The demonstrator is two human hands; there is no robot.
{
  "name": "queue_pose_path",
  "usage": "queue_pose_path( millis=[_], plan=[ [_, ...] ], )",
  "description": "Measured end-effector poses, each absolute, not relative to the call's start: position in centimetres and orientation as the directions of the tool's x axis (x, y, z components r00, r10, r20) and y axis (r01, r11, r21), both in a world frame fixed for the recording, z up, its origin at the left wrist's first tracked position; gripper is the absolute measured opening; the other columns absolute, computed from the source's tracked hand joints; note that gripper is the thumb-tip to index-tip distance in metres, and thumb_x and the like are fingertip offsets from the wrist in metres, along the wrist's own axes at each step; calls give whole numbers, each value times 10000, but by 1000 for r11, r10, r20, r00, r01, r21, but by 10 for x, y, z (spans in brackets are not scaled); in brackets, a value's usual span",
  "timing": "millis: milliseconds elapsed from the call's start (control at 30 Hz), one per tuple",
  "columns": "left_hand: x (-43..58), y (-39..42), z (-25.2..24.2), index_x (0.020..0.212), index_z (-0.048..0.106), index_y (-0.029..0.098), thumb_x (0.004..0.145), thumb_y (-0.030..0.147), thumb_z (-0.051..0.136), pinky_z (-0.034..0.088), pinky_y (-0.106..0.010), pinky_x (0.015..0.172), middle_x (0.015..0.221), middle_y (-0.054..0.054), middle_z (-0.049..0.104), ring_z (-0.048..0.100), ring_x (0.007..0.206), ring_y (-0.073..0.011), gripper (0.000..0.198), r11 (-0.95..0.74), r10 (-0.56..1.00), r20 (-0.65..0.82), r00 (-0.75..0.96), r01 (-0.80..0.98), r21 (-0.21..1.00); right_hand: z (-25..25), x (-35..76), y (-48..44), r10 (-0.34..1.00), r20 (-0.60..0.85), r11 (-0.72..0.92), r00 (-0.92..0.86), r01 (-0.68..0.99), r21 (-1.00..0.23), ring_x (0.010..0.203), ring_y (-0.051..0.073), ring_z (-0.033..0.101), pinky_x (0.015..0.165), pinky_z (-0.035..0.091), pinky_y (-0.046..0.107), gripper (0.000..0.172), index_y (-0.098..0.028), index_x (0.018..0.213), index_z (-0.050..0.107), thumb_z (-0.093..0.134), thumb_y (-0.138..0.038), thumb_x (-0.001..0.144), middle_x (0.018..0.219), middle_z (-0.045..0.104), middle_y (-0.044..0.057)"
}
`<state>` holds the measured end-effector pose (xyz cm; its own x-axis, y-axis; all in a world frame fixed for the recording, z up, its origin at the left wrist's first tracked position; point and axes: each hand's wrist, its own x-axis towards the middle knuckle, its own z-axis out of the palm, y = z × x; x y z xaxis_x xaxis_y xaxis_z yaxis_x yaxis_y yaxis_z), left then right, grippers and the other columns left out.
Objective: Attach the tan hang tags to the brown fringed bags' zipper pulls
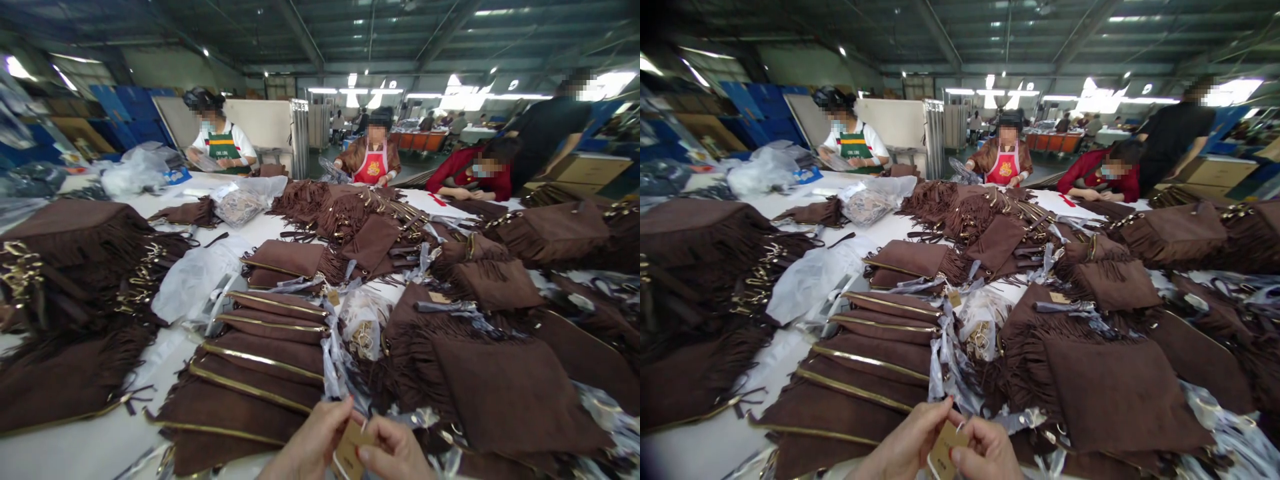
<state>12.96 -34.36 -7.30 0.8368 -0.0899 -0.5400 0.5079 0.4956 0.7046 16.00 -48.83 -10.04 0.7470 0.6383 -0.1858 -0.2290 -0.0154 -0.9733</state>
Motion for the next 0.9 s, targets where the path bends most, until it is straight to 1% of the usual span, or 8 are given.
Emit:
queue_pose_path(
  millis=[167, 300, 400, 467, 533, 600, 733, 900],
  plan=[
    [127, -348, -78, 581, 620, 90, 412, 553, 749, 307, -235, 496, 536, -46, 570, 469, 485, -117, 509, 405, -43, -531, 846, 501, 765, -99, 156, -487, 603, -78, -272, 794, 113, -956, 551, 109, 411, 522, 325, 225, 264, -180, 639, 593, 552, -420, 742, 588, 458, -22],
    [131, -351, -78, 579, 607, 99, 422, 499, 764, 290, -220, 479, 478, 2, 515, 408, 449, -81, 458, 401, 120, -454, 883, 375, 836, -89, 152, -482, 511, 89, -275, 855, 260, -926, 803, 180, 532, 737, 426, 273, 214, -231, 831, 651, 543, -401, 758, 841, 545, 49],
    [136, -351, -69, 549, 544, 133, 441, 501, 746, 303, -227, 462, 460, 20, 487, 406, 429, -85, 433, 510, 153, -484, 862, 351, 785, -93, 148, -475, 466, 83, -105, 881, 148, -983, 1008, 229, 514, 831, 425, 312, 329, -267, 962, 631, 579, -475, 713, 1060, 546, 79],
    [139, -349, -61, 579, 528, 149, 450, 486, 739, 332, -239, 474, 488, 18, 508, 444, 447, -103, 419, 569, 136, -509, 850, 353, 742, -100, 147, -471, 499, 5, 73, 867, -37, -997, 944, 228, 556, 757, 458, 319, 444, -278, 1045, 583, 601, -522, 675, 1041, 580, 73],
    [142, -346, -54, 603, 519, 157, 457, 479, 736, 337, -237, 483, 502, 24, 511, 453, 456, -103, 414, 588, 107, -531, 841, 377, 715, -107, 147, -468, 551, -69, 192, 832, -207, -959, 792, 202, 591, 681, 465, 312, 517, -272, 1082, 542, 641, -517, 638, 876, 624, 47],
    [144, -342, -52, 604, 522, 153, 451, 478, 741, 321, -225, 481, 508, 25, 513, 445, 460, -94, 421, 553, 112, -537, 836, 396, 733, -109, 150, -468, 541, -117, 199, 833, -263, -944, 683, 171, 576, 639, 452, 295, 453, -247, 1013, 575, 657, -485, 636, 760, 618, 26],
    [149, -335, -54, 601, 580, 118, 459, 507, 732, 305, -218, 500, 535, -3, 554, 449, 492, -92, 440, 431, 222, -486, 845, 362, 826, -103, 163, -476, 407, -63, 97, 911, -112, -989, 660, 141, 528, 599, 413, 250, 269, -190, 668, 649, 688, -450, 607, 782, 598, 35],
    [153, -330, -45, 647, 566, 135, 499, 476, 733, 367, -244, 577, 628, -42, 634, 538, 595, -136, 408, 553, 197, -499, 844, 325, 767, -95, 176, -482, 405, -290, 37, 867, -332, -943, 426, 89, 426, 447, 310, 213, 315, -182, 658, 621, 704, -477, 587, 463, 549, -22]
  ],
)
